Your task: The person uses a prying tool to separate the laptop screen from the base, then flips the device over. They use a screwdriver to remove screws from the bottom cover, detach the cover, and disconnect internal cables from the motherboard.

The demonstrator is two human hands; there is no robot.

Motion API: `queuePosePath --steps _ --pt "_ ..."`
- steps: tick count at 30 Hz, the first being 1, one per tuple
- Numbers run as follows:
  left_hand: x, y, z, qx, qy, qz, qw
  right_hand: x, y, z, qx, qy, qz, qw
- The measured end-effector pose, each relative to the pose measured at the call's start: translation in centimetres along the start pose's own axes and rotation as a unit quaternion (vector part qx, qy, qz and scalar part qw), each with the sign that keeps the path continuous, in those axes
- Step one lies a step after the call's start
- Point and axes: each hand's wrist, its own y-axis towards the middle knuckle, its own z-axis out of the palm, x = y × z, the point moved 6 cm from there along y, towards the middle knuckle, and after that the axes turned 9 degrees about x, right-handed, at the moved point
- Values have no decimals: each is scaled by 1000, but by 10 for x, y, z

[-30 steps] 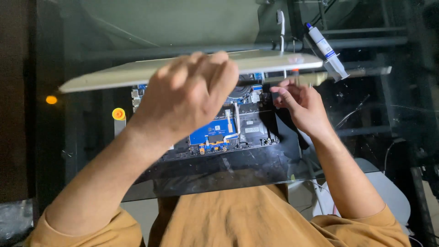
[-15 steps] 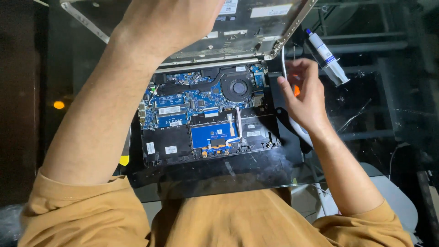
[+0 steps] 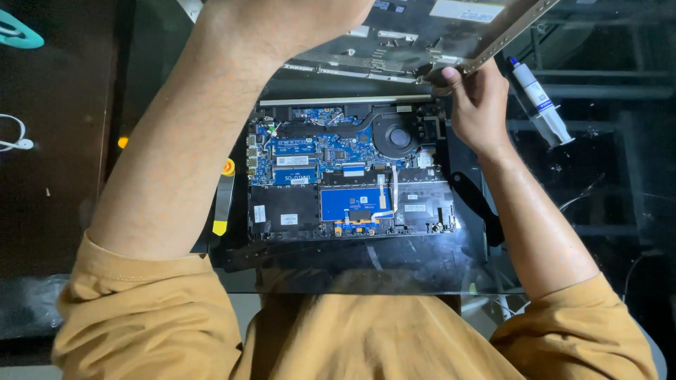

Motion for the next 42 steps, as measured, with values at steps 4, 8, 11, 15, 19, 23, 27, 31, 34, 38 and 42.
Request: queuePosePath --steps 4,8,11,15,19,23,27,31,34,38,42 --pt "10 -8 1 -13 -43 -41 998 5 9 -1 16 65 -13 998" --pt "24 -17 7 -25 -84 -81 993 4 17 -4 30 96 24 995" --pt "33 -23 11 -35 -112 -110 987 -17 17 -8 17 151 199 968" --pt "43 -24 21 -52 -149 -143 977 -28 16 -10 22 229 333 914" --pt "60 -61 69 19 -292 -330 898 -12 14 -4 30 255 452 854" --pt "71 -86 91 9 -309 -402 862 -38 15 3 47 288 464 836" --pt "79 -95 104 36 -294 -451 842 -46 25 3 86 218 482 844" --pt "80 -101 112 60 -271 -473 836 -86 35 2 106 166 462 864" --pt "84 -101 114 65 -259 -469 842 -103 42 -2 156 100 465 866" --pt "84 -97 115 90 -234 -476 843 -81 58 2 219 16 452 864" --pt "84 -89 121 102 -207 -463 856 -82 65 2 195 -80 469 858"
